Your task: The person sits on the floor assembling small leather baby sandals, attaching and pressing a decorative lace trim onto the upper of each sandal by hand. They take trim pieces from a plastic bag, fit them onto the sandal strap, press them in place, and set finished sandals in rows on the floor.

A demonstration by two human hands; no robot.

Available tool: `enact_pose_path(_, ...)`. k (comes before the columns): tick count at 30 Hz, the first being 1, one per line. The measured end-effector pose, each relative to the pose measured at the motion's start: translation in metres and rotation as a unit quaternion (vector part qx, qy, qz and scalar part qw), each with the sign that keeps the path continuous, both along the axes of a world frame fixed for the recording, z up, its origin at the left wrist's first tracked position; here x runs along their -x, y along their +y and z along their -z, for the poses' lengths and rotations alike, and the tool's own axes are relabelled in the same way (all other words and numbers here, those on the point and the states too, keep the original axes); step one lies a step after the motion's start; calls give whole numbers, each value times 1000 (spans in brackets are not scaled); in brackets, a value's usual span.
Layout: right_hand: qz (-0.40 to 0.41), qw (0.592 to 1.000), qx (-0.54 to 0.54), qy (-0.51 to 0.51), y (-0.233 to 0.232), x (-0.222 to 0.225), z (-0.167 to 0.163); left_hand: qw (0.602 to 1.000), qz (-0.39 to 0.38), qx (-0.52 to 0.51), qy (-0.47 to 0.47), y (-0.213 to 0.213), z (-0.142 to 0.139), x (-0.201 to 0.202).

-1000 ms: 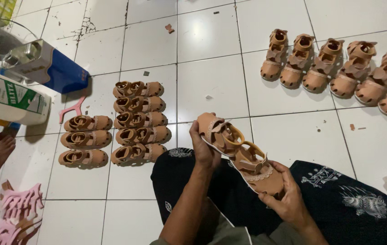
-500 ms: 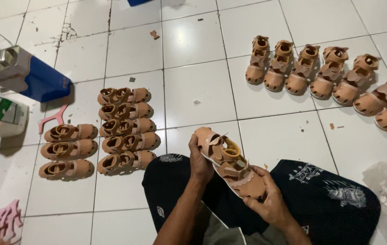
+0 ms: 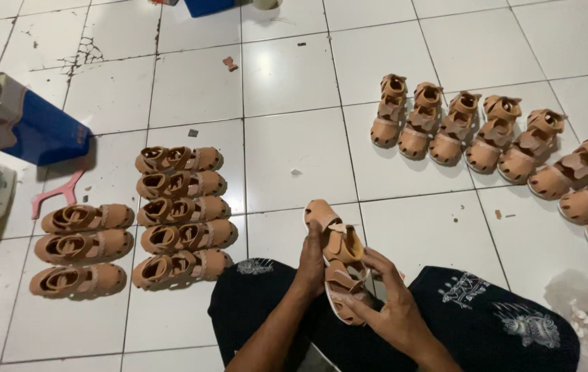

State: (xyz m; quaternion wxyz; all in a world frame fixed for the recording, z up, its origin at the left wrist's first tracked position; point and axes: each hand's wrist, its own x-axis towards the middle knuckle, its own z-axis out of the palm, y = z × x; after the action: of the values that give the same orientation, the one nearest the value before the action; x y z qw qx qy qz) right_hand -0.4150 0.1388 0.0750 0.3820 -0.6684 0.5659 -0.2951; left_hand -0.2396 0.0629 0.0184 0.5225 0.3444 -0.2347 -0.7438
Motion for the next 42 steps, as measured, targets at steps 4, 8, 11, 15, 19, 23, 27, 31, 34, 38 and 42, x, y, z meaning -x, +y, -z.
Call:
enact_pose_path(4,49,987,-145,42,-69,-23,3,999,17,-29,-29,-69,16,-13)
enact_pose_path(8,15,992,-93,85,-154,-49,19,999,27,-34,-5,-133,50,-28)
enact_pose_path(11,28,984,-161,76,-230,-63,31,991,-36,-111,66,-186,92,-37)
enact_pose_path(15,28,983,-108,142,-375,-76,51,985,-111,-126,-48,-252,154,-48)
enact_pose_path(19,73,969,-114,207,-539,-79,81,964,-62,-244,-84,-294,197,-45)
enact_pose_path(23,130,952,-44,272,-657,-71,117,959,-27,-259,-115,-317,219,-45)
enact_pose_path(27,110,953,24,281,-703,-57,144,946,10,-286,-154,-327,225,-47)
enact_pose_path(31,120,960,30,249,-688,-47,157,961,6,-230,-155,-321,217,-44)
enact_pose_path(34,105,967,107,203,-634,-40,170,967,25,-201,-156,-317,211,-42)
enact_pose_path(38,53,970,95,218,-508,-43,221,950,19,-115,-290,-310,205,-48)
enact_pose_path(42,12,904,142,402,-392,-45,275,931,61,-79,-352,-300,208,-52)
